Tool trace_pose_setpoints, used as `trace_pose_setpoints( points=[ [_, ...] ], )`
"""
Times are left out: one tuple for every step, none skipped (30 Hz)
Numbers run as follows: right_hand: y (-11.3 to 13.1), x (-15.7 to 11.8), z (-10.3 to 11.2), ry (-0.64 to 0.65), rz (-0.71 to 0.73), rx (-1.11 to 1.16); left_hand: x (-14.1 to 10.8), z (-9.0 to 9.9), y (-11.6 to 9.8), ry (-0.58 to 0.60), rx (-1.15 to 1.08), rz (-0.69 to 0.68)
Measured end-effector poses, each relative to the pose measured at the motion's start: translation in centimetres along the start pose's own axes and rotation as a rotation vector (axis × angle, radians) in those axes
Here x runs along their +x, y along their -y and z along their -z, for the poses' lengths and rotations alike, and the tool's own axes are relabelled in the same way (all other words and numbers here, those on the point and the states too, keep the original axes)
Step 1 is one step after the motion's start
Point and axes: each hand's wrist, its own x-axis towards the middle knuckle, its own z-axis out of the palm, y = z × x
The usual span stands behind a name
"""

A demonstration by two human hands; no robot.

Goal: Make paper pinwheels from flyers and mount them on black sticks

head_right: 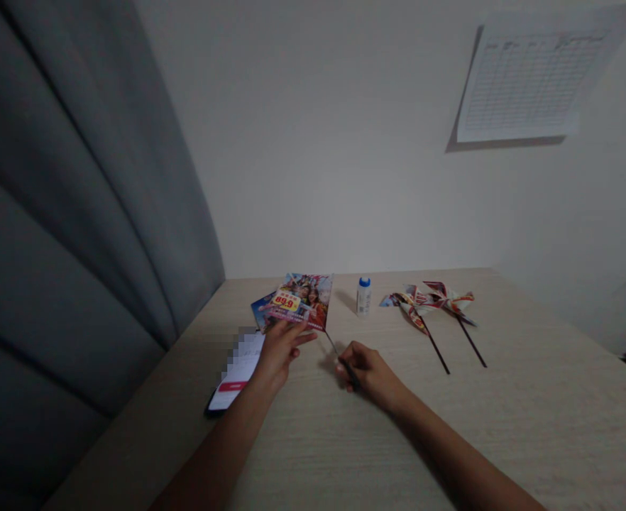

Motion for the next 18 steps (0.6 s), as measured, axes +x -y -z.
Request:
trace_pose_setpoints(
  points=[
    [0.05,0.00,0.00,-0.002,-0.002,0.005,-0.01,0.00,-0.01,0.004,-0.004,0.000],
    [0.07,0.00,0.01,-0.002,-0.005,0.009,-0.02,-0.01,-0.02,0.007,-0.007,0.000],
    [0.07,0.02,0.03,-0.001,-0.008,0.013,-0.02,-0.01,-0.02,0.010,-0.007,-0.002],
    [0.04,0.04,0.06,0.001,-0.011,0.016,-0.02,-0.02,-0.02,0.011,-0.007,-0.003],
    [-0.01,0.06,0.09,0.001,-0.013,0.016,-0.01,-0.02,-0.02,0.009,-0.006,-0.005],
    [-0.08,0.09,0.11,0.001,-0.015,0.014,0.01,-0.01,-0.01,0.008,-0.006,-0.006],
    [-0.14,0.12,0.12,0.001,-0.017,0.011,0.04,-0.01,0.00,0.006,-0.007,-0.007],
    [-0.21,0.15,0.11,0.000,-0.019,0.011,0.06,0.00,0.02,0.002,-0.009,-0.007],
    [-0.27,0.17,0.10,-0.001,-0.020,0.014,0.09,0.01,0.03,-0.001,-0.010,-0.007],
    [-0.33,0.19,0.09,-0.001,-0.023,0.018,0.12,0.03,0.04,-0.003,-0.010,-0.007],
    [-0.38,0.20,0.07,-0.002,-0.027,0.021,0.14,0.05,0.05,-0.004,-0.009,-0.008],
    [-0.42,0.20,0.07,-0.006,-0.030,0.020,0.15,0.06,0.06,-0.003,-0.007,-0.008],
    [-0.45,0.20,0.08,-0.012,-0.031,0.015,0.15,0.08,0.06,0.000,-0.006,-0.008],
    [-0.47,0.20,0.11,-0.012,-0.030,0.007,0.15,0.09,0.06,0.003,-0.005,-0.007],
    [-0.45,0.19,0.13,-0.008,-0.029,-0.003,0.13,0.09,0.05,0.004,-0.005,-0.004],
    [-0.41,0.17,0.15,-0.002,-0.026,-0.009,0.12,0.08,0.04,0.004,-0.006,-0.002],
    [-0.33,0.14,0.16,0.007,-0.022,-0.009,0.10,0.07,0.02,0.002,-0.009,0.000],
    [-0.22,0.11,0.15,0.014,-0.018,-0.005,0.08,0.05,0.01,0.000,-0.010,0.001]
  ],
)
